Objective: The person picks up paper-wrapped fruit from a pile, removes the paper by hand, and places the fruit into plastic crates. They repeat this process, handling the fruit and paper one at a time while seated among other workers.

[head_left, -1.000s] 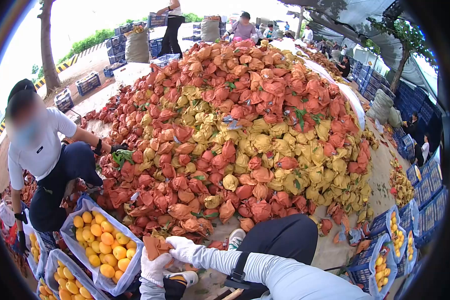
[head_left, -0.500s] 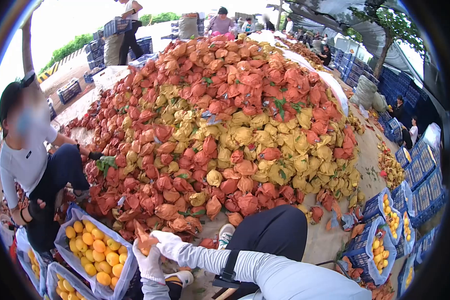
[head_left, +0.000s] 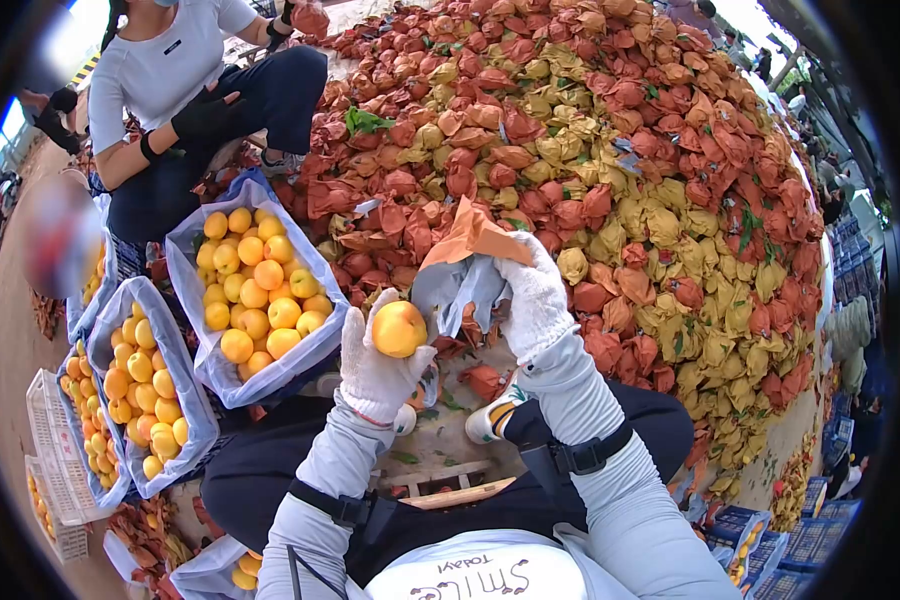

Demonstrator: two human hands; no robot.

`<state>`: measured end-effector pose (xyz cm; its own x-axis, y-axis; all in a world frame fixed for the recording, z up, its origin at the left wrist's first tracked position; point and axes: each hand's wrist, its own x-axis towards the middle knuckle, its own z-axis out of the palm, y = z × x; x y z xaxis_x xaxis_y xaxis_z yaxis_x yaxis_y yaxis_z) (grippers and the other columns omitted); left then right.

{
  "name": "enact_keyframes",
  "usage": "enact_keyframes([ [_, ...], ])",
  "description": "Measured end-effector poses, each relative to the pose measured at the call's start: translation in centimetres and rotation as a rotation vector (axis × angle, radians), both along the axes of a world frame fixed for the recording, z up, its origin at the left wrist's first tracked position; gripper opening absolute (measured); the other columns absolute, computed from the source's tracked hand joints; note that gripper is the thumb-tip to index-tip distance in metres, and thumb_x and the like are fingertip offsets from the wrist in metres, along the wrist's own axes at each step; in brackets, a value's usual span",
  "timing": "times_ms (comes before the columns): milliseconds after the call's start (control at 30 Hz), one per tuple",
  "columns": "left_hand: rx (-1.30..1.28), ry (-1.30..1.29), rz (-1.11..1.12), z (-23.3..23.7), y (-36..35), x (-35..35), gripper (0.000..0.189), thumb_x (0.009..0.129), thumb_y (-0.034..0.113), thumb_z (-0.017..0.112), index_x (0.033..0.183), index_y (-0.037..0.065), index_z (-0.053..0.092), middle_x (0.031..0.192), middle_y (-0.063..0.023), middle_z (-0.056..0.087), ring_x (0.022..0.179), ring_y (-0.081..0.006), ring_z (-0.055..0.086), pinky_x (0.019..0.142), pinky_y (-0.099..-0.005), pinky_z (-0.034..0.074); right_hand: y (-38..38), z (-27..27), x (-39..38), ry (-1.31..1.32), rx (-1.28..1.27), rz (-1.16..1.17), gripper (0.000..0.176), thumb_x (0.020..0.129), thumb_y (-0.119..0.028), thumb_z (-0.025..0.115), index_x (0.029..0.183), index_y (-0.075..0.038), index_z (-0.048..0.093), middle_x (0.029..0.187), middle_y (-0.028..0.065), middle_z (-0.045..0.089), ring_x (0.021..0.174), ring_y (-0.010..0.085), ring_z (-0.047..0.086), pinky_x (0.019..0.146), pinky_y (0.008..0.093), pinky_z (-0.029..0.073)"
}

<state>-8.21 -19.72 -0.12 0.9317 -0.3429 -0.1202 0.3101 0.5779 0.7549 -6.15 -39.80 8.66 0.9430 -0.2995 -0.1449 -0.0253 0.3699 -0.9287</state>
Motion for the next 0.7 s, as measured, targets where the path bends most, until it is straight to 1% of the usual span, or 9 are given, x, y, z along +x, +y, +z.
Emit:
enact_keyframes([
  [33, 0.056, -0.021, 0.017, -0.1, 0.0, 0.1, 0.055, 0.089, 0.048, 0.061, 0.135, 0.02, 0.049, 0.146, -0.0093, 0.041, 0.137, -0.0286, 0.035, 0.114, -0.0484, 0.023, -0.9, 0.7, 0.0, -0.045, 0.014, -0.089, 0.013, 0.092, -0.008, 0.061, 0.105, -0.007, 0.06, 0.084, -0.0027, 0.059, 0.073, 0.0065, 0.053, 0.064, 0.0219, 0.043],
  [100, -0.933, 0.337, -0.263, 0.3, 0.6, 0.8, 0.052, 0.093, 0.046, 0.058, 0.136, 0.017, 0.048, 0.142, -0.013, 0.043, 0.132, -0.0386, 0.041, 0.103, -0.0499, 0.044, -6.0, 2.9, -1.0, -0.068, -0.199, -0.194, 0.011, 0.091, -0.005, 0.06, 0.102, -0.007, 0.061, 0.084, -0.0032, 0.058, 0.073, 0.0054, 0.051, 0.066, 0.0206, 0.042],
  [133, -0.826, 0.355, -0.138, 1.2, 0.3, 0.5, 0.053, 0.095, 0.047, 0.055, 0.135, 0.013, 0.047, 0.138, -0.0168, 0.046, 0.125, -0.0433, 0.048, 0.091, -0.0436, 0.056, -9.4, 4.3, -2.2, -0.006, -0.336, -0.236, 0.012, 0.091, -0.006, 0.06, 0.102, -0.006, 0.061, 0.084, -0.0032, 0.058, 0.073, 0.0054, 0.05, 0.066, 0.0202, 0.041],
  [267, -0.861, 0.424, -0.13, 2.1, 0.4, 1.5, 0.056, 0.095, 0.052, 0.052, 0.134, 0.012, 0.048, 0.136, -0.0201, 0.047, 0.119, -0.0412, 0.053, 0.087, -0.0412, 0.058, -30.2, 5.8, -12.2, 0.093, -0.598, -0.376, 0.02, 0.091, -0.01, 0.058, 0.111, -0.004, 0.059, 0.085, -0.0023, 0.057, 0.072, 0.008, 0.052, 0.064, 0.0229, 0.041],
  [333, -0.865, 0.47, -0.296, 2.5, 0.5, 2.3, 0.065, 0.092, 0.063, 0.049, 0.129, 0.01, 0.052, 0.124, -0.0224, 0.057, 0.095, -0.0333, 0.066, 0.066, -0.0308, 0.06, -43.6, 4.6, -22.7, 0.351, -1.118, -0.384, 0.018, 0.092, -0.017, 0.057, 0.106, -0.006, 0.061, 0.079, -0.0025, 0.055, 0.065, 0.0077, 0.047, 0.056, 0.0268, 0.039],
  [400, -0.856, 0.474, -0.326, 1.7, 0.4, 2.8, 0.071, 0.09, 0.067, 0.049, 0.131, 0.009, 0.05, 0.123, -0.0223, 0.057, 0.087, -0.0305, 0.068, 0.06, -0.0304, 0.059, -49.2, 5.3, -33.6, 1.061, -1.497, -0.348, 0.022, 0.09, -0.017, 0.054, 0.105, -0.003, 0.062, 0.086, 0.006, 0.063, 0.073, 0.0184, 0.057, 0.067, 0.0316, 0.046],
  [467, -0.721, 0.523, -0.324, 2.2, 0.2, 2.9, 0.082, 0.084, 0.075, 0.049, 0.129, 0.005, 0.051, 0.116, -0.0206, 0.061, 0.072, -0.0244, 0.069, 0.048, -0.0274, 0.053, -42.6, 8.3, -36.3, 1.925, -1.654, 0.441, 0.043, 0.08, -0.023, 0.064, 0.118, -0.004, 0.061, 0.112, 0.0171, 0.066, 0.103, 0.0317, 0.063, 0.089, 0.0375, 0.049],
  [567, -0.71, 0.502, -0.4, 2.7, 0.1, 3.3, 0.083, 0.083, 0.076, 0.049, 0.127, 0.006, 0.052, 0.116, -0.0213, 0.061, 0.072, -0.0246, 0.069, 0.048, -0.0257, 0.052, -36.6, 9.1, -29.6, 1.685, -1.549, 0.127, 0.069, 0.069, -0.032, 0.076, 0.128, -0.002, 0.056, 0.127, 0.0211, 0.06, 0.119, 0.0337, 0.057, 0.1, 0.0369, 0.045],
  [700, -0.619, 0.392, -0.29, 4.1, 0.8, 3.2, 0.072, 0.091, 0.067, 0.046, 0.132, 0.008, 0.05, 0.124, -0.0172, 0.058, 0.079, -0.0223, 0.067, 0.05, -0.0255, 0.053, -29.3, 5.6, -15.4, 0.908, -1.607, 0.095, 0.058, 0.081, -0.029, 0.067, 0.13, 0.0, 0.053, 0.13, 0.0206, 0.058, 0.122, 0.0346, 0.054, 0.103, 0.0374, 0.042],
])
